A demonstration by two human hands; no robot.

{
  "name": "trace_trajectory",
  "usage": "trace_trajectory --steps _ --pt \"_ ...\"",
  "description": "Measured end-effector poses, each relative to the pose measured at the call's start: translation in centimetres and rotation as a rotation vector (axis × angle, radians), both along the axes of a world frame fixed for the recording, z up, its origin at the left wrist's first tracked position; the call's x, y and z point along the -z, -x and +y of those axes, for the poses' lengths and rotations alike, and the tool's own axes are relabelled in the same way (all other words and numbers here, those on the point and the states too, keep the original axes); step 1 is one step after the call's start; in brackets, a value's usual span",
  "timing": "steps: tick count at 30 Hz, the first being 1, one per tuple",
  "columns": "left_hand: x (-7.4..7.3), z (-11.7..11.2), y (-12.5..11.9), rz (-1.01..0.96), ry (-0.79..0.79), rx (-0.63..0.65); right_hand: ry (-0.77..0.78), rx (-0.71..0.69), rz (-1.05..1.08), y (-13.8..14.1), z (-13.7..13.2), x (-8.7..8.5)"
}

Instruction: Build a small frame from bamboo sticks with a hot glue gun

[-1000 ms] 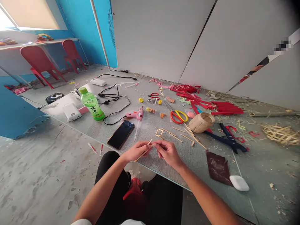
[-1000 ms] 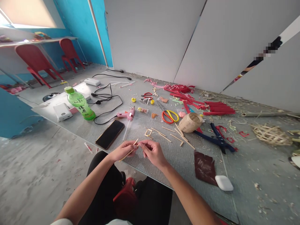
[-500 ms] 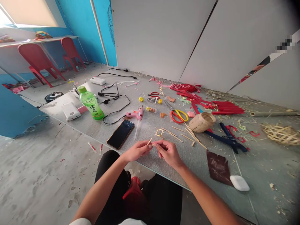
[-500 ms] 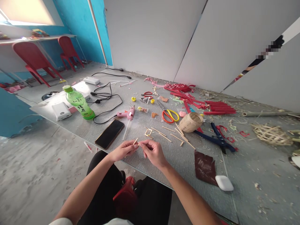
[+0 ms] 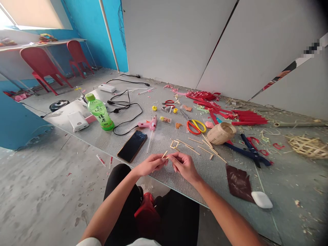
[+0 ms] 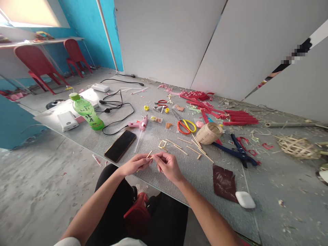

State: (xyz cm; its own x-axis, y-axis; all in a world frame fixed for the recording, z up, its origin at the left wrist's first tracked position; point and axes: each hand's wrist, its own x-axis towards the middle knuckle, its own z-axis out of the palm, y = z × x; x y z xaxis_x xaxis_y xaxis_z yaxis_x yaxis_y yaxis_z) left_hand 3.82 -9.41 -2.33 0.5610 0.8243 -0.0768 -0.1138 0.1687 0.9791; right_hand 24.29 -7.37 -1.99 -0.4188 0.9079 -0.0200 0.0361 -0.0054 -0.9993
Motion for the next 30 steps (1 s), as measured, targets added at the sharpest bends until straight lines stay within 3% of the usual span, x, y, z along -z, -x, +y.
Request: trace_trajectory --steps 30 --pt "0.13 -0.18 0.01 -0.021 0.003 -0.032 0.022 -0.054 0.025 -0.31 -0.14 -0.32"
